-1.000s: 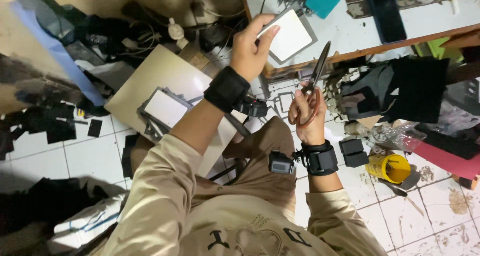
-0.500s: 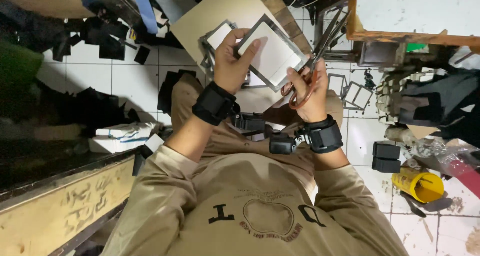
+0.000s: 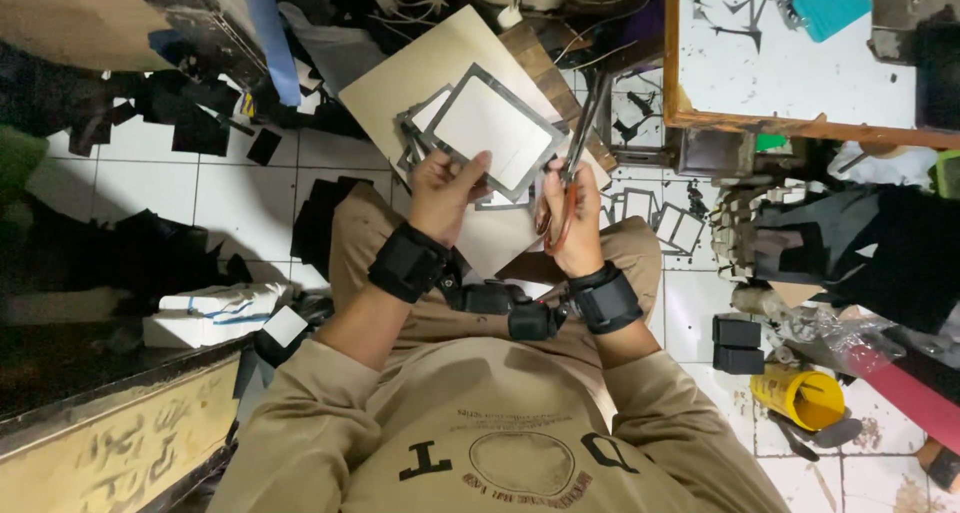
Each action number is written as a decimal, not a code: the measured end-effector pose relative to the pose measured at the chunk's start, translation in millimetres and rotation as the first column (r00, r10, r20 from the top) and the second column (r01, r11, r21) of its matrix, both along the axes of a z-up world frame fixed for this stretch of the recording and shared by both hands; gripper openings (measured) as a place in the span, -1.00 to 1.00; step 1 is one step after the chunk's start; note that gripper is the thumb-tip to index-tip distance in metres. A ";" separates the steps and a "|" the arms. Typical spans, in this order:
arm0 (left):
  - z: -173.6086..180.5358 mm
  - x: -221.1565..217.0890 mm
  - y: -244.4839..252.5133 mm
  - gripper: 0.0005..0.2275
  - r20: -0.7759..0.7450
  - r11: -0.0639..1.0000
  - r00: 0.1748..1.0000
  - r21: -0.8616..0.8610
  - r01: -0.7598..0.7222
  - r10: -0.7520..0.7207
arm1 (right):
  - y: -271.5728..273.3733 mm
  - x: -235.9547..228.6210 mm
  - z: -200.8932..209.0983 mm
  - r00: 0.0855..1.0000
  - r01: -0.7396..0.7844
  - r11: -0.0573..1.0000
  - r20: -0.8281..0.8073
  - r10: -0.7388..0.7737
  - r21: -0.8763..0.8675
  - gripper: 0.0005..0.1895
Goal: The person trims the excess edges of leather frames using scissors at a workstation.
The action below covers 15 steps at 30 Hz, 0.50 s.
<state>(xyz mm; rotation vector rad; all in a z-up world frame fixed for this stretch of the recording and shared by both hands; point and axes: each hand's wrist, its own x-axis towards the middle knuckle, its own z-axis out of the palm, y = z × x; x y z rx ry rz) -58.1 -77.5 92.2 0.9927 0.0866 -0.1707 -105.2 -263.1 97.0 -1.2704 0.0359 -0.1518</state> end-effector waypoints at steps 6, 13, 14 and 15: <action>24.9 0.8 -2.4 -0.92 0.006 0.999 0.999 0.011 -0.053 0.053 | 5.7 -11.3 -8.2 0.984 -0.170 0.985 0.045 0.171 -0.018 -0.70; -13.8 0.7 -3.3 -0.85 0.087 0.996 0.993 -0.010 -0.084 0.084 | 11.0 -9.5 -15.0 0.969 -0.230 0.971 0.081 0.234 -0.058 -0.57; -8.1 -0.1 -3.4 -0.85 0.086 0.996 0.993 -0.010 -0.083 0.084 | 11.4 -9.0 -16.6 0.969 -0.229 0.972 0.081 0.233 -0.058 -0.57; -2.1 -0.8 -4.0 -0.88 0.076 0.996 0.993 -0.009 -0.091 0.091 | 11.5 -8.4 -18.0 0.972 -0.220 0.974 0.070 0.224 -0.051 -0.57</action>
